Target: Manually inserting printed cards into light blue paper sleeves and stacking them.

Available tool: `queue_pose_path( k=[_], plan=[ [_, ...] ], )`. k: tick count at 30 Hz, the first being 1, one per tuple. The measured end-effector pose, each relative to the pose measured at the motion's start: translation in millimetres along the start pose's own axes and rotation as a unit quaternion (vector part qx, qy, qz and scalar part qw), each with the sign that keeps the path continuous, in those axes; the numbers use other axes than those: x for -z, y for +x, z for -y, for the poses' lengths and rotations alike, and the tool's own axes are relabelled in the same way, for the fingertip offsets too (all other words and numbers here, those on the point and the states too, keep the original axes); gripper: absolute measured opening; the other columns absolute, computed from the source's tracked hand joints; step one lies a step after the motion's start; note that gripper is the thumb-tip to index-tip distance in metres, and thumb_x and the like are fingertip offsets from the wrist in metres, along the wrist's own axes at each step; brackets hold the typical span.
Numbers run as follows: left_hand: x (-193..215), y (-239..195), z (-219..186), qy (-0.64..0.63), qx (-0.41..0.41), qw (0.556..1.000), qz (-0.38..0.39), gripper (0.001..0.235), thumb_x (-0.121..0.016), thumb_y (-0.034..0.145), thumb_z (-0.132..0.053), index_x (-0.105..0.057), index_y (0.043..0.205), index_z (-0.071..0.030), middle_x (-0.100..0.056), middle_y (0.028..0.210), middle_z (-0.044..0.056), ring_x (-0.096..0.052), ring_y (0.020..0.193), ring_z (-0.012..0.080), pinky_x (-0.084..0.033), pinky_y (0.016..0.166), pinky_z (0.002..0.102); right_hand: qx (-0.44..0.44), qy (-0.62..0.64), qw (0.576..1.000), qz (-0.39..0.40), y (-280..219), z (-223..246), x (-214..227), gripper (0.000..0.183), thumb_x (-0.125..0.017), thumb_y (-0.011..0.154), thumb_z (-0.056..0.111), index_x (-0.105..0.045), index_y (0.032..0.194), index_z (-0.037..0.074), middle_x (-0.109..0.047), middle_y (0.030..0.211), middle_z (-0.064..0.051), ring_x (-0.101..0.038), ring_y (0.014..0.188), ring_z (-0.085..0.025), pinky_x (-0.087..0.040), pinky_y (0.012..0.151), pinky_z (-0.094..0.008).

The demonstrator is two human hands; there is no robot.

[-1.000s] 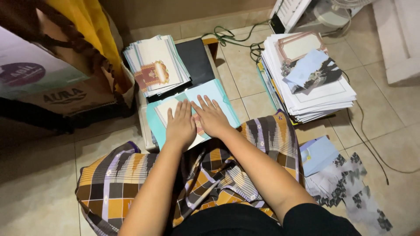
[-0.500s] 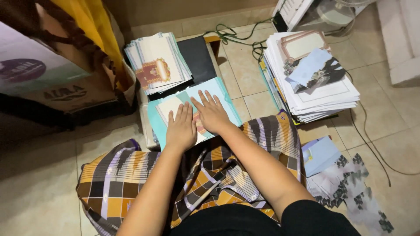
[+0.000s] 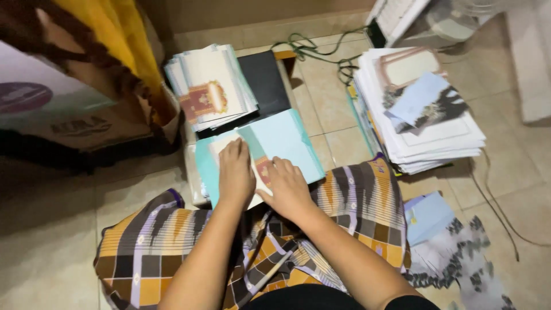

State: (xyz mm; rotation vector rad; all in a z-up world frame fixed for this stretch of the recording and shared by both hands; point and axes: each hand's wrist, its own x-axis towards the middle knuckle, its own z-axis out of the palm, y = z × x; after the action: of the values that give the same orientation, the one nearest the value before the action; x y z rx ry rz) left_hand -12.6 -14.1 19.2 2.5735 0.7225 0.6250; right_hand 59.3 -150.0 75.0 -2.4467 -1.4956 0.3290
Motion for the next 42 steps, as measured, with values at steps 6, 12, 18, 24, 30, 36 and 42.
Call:
queue_pose_path(
  k=[6, 12, 18, 24, 30, 36, 42],
  plan=[
    [15, 9, -10, -0.082, 0.018, 0.995, 0.057, 0.047, -0.049, 0.097, -0.008, -0.056, 0.144, -0.008, -0.053, 0.148, 0.012, -0.043, 0.142, 0.0308, -0.030, 0.121, 0.049, -0.111, 0.239, 0.964, -0.021, 17, -11, 3, 0.061, -0.045, 0.087, -0.002, -0.041, 0.148, -0.007, -0.051, 0.138, -0.030, -0.048, 0.133, -0.044, -0.046, 0.108, -0.051],
    [20, 15, -16, -0.117, -0.034, 0.991, 0.049, 0.028, -0.045, 0.101, -0.006, -0.061, 0.124, -0.011, -0.047, 0.150, 0.015, -0.037, 0.146, 0.0375, -0.027, 0.122, 0.055, -0.148, 0.772, 0.618, 0.026, 23, -71, -32, 0.065, -0.044, 0.082, -0.010, -0.041, 0.146, 0.003, -0.052, 0.140, -0.013, -0.054, 0.127, -0.026, -0.045, 0.108, -0.046],
    [14, 13, -8, -0.126, -0.053, 0.990, 0.034, 0.013, -0.047, 0.101, -0.010, -0.055, 0.091, -0.012, -0.048, 0.150, 0.013, -0.038, 0.147, 0.0380, -0.030, 0.121, 0.056, -0.059, 0.822, 0.556, 0.105, 25, -68, -28, 0.070, -0.034, 0.094, 0.004, -0.020, 0.162, 0.012, -0.031, 0.164, -0.012, -0.034, 0.147, -0.029, -0.029, 0.119, -0.051],
    [2, 7, 7, -0.207, -0.010, 0.976, -0.069, 0.012, -0.045, 0.093, 0.005, -0.053, 0.099, -0.003, -0.034, 0.156, 0.024, -0.037, 0.144, 0.0457, -0.035, 0.120, 0.054, 0.017, 0.373, 0.916, 0.144, 26, -11, 14, 0.067, -0.019, 0.106, 0.039, -0.033, 0.150, -0.010, 0.007, 0.167, -0.028, -0.017, 0.149, -0.050, -0.020, 0.118, -0.065],
    [0, 13, 5, -0.018, 0.035, 0.997, 0.059, 0.040, -0.050, 0.098, -0.004, -0.055, 0.138, -0.002, -0.051, 0.148, 0.021, -0.041, 0.146, 0.0334, -0.024, 0.124, 0.051, -0.006, 0.286, 0.954, 0.085, 17, -2, -1, 0.058, -0.026, 0.097, 0.000, -0.026, 0.155, -0.007, -0.014, 0.166, -0.029, -0.016, 0.151, -0.047, -0.018, 0.121, -0.060],
    [-16, 6, 11, 0.001, 0.028, 0.999, 0.029, 0.041, -0.048, 0.102, -0.017, -0.058, 0.140, -0.004, -0.053, 0.150, 0.019, -0.044, 0.145, 0.0316, -0.023, 0.122, 0.054, 0.026, 0.093, 0.989, 0.115, 6, -17, -7, 0.058, -0.039, 0.099, 0.006, -0.034, 0.157, 0.004, -0.028, 0.166, -0.018, -0.016, 0.153, -0.042, -0.019, 0.122, -0.052],
    [-10, 5, 11, 0.023, 0.042, 0.996, 0.081, 0.050, -0.033, 0.107, -0.019, -0.041, 0.154, -0.004, -0.040, 0.161, 0.016, -0.033, 0.152, 0.0279, -0.013, 0.125, 0.052, 0.071, 0.009, 0.994, 0.077, 61, -37, -34, 0.063, -0.038, 0.099, 0.001, -0.028, 0.161, 0.007, -0.024, 0.168, -0.012, -0.012, 0.155, -0.037, -0.009, 0.125, -0.050]
  ],
)
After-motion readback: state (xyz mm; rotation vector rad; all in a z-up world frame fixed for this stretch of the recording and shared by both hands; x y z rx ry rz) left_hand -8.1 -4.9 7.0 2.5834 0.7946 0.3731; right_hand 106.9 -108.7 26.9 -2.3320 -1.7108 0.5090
